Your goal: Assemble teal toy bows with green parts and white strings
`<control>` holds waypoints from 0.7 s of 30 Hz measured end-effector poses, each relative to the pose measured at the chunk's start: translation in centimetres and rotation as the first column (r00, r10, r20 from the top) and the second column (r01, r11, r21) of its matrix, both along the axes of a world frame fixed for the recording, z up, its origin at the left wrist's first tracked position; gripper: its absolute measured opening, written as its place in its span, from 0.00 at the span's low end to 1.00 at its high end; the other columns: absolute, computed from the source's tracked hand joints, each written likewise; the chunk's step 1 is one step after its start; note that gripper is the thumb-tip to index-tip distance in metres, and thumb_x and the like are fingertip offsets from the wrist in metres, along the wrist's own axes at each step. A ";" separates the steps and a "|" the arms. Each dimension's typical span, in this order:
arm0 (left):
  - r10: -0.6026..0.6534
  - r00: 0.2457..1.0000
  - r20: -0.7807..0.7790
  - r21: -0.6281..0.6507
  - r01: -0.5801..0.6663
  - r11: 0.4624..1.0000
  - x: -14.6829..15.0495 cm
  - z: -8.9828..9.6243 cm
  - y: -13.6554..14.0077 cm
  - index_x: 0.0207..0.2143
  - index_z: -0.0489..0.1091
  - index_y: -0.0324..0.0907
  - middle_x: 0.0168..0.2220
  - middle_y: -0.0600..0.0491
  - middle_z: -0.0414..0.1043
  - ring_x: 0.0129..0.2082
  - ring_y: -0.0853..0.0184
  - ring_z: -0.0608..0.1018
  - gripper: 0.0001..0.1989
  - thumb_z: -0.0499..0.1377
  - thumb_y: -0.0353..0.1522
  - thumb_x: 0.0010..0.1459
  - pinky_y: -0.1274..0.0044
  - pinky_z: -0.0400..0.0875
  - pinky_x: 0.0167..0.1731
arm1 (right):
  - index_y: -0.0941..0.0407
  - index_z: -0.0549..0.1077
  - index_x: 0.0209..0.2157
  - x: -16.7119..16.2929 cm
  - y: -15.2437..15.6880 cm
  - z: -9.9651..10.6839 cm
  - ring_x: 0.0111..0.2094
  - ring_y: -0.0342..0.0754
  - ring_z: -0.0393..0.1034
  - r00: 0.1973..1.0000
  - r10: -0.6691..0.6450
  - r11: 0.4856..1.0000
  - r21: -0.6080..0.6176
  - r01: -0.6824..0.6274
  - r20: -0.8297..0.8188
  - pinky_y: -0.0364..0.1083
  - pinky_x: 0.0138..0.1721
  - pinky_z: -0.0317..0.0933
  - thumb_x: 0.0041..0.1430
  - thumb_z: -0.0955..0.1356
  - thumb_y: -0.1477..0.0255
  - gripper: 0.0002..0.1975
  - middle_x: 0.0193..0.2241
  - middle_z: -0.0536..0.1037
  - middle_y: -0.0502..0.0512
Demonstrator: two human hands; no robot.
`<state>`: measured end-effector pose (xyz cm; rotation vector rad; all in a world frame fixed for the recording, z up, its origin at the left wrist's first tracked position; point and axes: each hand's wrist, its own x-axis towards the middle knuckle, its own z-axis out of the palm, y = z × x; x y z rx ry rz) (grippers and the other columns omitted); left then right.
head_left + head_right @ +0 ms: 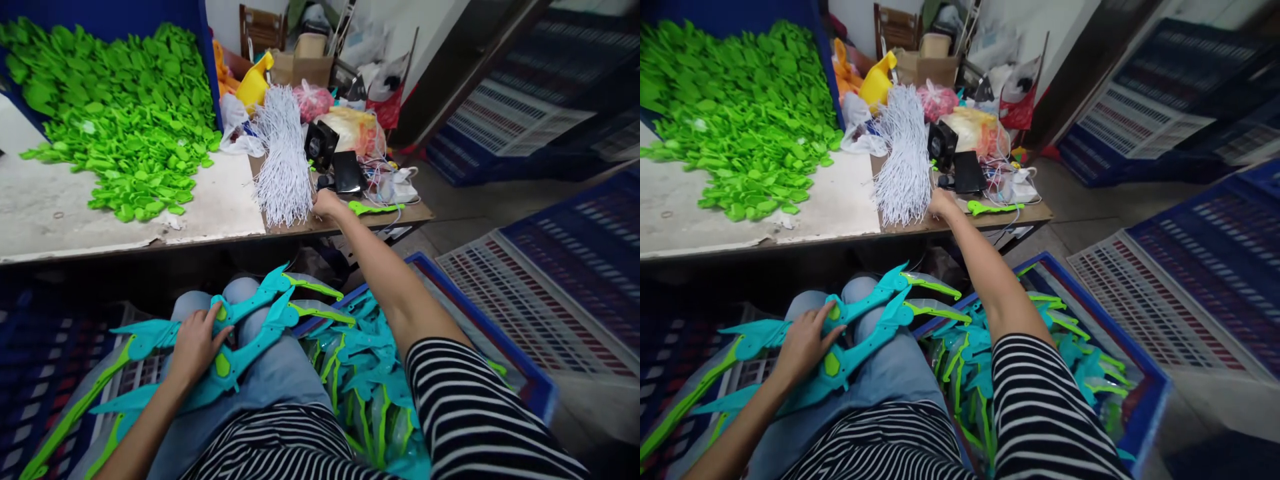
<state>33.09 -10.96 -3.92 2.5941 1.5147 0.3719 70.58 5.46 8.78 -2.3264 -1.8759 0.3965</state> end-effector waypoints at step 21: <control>-0.242 0.842 0.482 -0.078 0.317 0.945 8.5 4.9 -5.4 0.38 0.72 0.41 0.36 0.49 0.75 0.38 0.63 0.76 0.10 0.54 0.35 0.62 0.71 0.70 0.43 | 0.56 0.75 0.26 -0.4 -32.7 -11.5 0.21 0.44 0.68 0.446 -0.392 0.773 -0.025 0.633 -0.805 0.43 0.23 0.63 0.40 0.72 0.60 0.14 0.19 0.76 0.50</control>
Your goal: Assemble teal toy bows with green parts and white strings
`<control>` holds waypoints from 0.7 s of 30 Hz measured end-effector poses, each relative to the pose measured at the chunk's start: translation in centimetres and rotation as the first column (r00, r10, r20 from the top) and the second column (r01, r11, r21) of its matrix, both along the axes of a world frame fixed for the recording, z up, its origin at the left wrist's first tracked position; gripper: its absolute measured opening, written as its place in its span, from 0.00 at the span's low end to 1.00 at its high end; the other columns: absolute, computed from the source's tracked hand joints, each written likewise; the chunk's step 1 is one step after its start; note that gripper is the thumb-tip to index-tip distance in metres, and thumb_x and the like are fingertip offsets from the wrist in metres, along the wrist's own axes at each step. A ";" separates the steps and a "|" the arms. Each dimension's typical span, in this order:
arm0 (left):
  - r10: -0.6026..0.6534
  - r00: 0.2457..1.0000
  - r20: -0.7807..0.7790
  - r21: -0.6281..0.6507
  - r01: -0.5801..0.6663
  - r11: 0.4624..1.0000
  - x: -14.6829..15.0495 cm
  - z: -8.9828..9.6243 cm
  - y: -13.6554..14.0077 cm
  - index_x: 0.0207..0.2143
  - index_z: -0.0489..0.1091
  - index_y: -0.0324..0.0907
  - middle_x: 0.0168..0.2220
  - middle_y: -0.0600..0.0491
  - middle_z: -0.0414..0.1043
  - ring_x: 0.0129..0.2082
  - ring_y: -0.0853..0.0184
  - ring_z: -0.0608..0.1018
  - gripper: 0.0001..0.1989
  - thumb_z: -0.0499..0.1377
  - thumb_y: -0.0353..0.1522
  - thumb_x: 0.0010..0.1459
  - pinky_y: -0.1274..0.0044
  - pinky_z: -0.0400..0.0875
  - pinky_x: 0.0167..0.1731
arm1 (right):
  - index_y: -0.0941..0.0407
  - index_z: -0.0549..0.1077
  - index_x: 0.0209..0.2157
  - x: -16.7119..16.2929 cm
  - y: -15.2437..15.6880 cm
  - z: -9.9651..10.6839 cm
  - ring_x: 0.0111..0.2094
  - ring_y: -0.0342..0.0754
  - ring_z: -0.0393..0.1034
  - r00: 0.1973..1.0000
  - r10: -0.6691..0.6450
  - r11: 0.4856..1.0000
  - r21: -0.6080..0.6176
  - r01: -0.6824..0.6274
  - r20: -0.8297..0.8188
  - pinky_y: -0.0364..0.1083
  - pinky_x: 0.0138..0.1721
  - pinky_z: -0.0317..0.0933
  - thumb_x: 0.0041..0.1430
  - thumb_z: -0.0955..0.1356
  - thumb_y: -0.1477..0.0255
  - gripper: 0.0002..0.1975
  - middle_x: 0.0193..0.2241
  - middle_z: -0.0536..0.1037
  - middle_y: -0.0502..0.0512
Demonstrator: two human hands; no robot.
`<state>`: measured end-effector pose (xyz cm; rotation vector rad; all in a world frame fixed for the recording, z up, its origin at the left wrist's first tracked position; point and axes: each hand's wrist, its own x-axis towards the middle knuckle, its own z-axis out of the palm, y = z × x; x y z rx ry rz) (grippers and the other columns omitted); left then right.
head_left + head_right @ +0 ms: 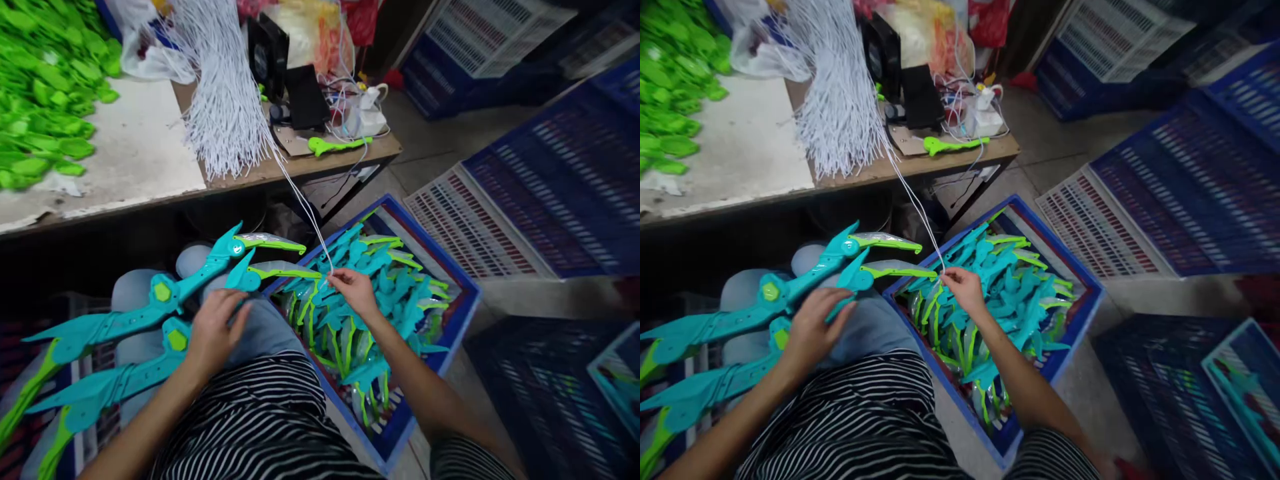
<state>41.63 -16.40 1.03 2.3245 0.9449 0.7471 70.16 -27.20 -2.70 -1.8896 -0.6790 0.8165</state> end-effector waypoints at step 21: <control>-0.149 0.989 -0.002 -0.830 0.081 0.552 11.0 -6.9 -2.1 0.50 0.71 0.39 0.37 0.48 0.78 0.35 0.64 0.79 0.19 0.56 0.27 0.56 0.72 0.72 0.41 | 0.53 0.75 0.32 -1.6 -0.8 -4.2 0.33 0.47 0.74 0.742 0.067 0.940 0.208 -0.271 0.667 0.47 0.36 0.69 0.61 0.65 0.70 0.07 0.30 0.79 0.53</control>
